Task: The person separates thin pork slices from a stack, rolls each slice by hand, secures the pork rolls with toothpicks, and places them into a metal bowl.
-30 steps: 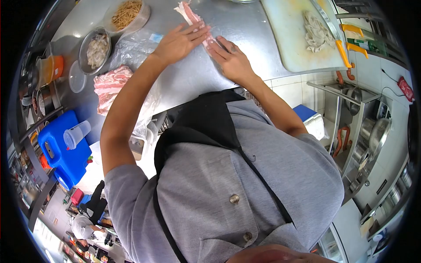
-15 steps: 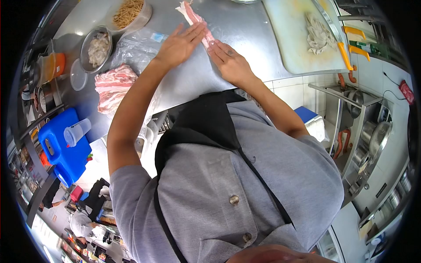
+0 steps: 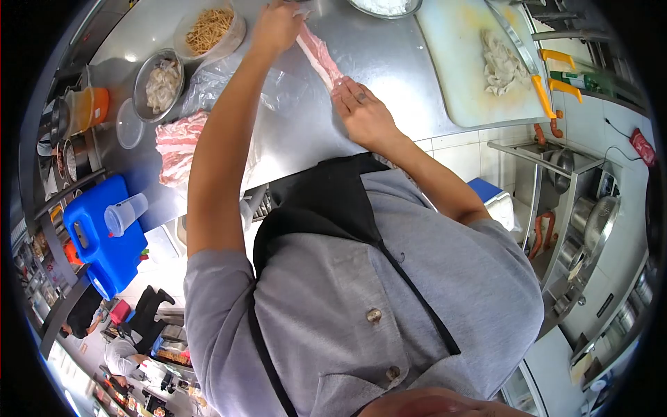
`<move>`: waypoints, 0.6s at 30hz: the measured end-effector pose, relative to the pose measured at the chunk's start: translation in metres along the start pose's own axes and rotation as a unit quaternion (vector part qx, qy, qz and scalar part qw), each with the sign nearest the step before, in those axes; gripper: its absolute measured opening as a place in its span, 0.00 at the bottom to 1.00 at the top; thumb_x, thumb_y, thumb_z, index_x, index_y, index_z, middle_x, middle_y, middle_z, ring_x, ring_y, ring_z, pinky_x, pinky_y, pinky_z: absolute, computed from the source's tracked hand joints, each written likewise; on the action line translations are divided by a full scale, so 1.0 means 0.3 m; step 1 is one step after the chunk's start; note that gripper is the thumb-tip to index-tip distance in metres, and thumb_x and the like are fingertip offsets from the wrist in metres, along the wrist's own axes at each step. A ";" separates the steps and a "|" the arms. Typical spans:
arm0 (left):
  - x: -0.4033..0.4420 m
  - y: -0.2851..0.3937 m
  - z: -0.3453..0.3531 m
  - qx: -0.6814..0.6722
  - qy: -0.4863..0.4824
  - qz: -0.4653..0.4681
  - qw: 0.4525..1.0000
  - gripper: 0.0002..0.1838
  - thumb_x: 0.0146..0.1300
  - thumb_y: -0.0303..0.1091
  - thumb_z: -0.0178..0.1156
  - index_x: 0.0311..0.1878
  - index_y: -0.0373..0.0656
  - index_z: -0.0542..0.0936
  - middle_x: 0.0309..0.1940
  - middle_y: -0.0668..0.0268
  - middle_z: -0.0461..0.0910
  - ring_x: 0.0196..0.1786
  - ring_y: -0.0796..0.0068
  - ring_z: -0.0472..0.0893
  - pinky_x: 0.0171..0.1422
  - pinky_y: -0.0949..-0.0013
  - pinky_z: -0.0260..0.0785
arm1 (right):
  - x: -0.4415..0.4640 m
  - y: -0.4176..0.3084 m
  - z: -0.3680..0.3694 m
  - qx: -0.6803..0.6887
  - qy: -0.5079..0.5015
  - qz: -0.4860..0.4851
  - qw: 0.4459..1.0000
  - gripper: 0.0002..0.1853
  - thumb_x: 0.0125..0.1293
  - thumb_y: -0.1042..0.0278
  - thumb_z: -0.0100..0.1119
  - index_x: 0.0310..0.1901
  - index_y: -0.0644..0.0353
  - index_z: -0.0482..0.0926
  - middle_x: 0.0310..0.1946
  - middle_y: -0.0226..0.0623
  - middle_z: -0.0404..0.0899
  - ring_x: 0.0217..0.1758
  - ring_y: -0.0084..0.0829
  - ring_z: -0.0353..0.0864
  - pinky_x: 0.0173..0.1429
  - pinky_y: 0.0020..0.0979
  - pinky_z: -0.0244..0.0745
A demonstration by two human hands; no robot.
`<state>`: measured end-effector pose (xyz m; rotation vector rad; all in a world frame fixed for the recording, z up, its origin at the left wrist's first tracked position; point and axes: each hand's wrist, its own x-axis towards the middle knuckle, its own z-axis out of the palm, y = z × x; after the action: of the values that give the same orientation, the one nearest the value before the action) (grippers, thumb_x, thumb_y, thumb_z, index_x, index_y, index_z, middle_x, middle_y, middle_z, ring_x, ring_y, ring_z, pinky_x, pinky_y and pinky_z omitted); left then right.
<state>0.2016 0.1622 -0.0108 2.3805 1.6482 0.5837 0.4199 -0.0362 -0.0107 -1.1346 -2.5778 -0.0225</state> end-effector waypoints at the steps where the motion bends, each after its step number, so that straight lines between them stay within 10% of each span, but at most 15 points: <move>1: 0.054 -0.040 0.033 0.028 0.015 0.014 0.999 0.14 0.69 0.40 0.61 0.50 0.44 0.87 0.47 0.49 0.84 0.52 0.47 0.82 0.62 0.51 0.72 | 0.005 0.003 0.000 0.002 -0.001 0.002 1.000 0.22 0.64 0.71 0.52 0.56 0.77 0.77 0.59 0.58 0.79 0.68 0.52 0.77 0.72 0.47 0.72; 8: 0.195 -0.053 0.101 0.075 -0.152 -0.046 0.985 0.14 0.64 0.43 0.65 0.43 0.43 0.86 0.46 0.52 0.85 0.51 0.47 0.82 0.59 0.50 0.73 | -0.008 0.003 0.006 0.013 0.006 0.014 1.000 0.22 0.64 0.71 0.53 0.57 0.76 0.78 0.61 0.58 0.78 0.69 0.51 0.75 0.70 0.46 0.73; 18: -0.021 -0.075 -0.087 -0.047 -0.106 0.181 0.977 0.07 0.60 0.32 0.66 0.41 0.49 0.87 0.47 0.65 0.80 0.58 0.56 0.73 0.68 0.55 0.59 | -0.008 -0.009 0.002 0.038 0.018 0.040 0.998 0.24 0.60 0.74 0.55 0.59 0.72 0.78 0.62 0.55 0.78 0.71 0.50 0.74 0.72 0.45 0.71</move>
<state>0.1695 0.1629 0.0033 2.5833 1.0851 0.4296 0.4193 -0.0396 -0.0116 -1.1975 -2.4780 0.0722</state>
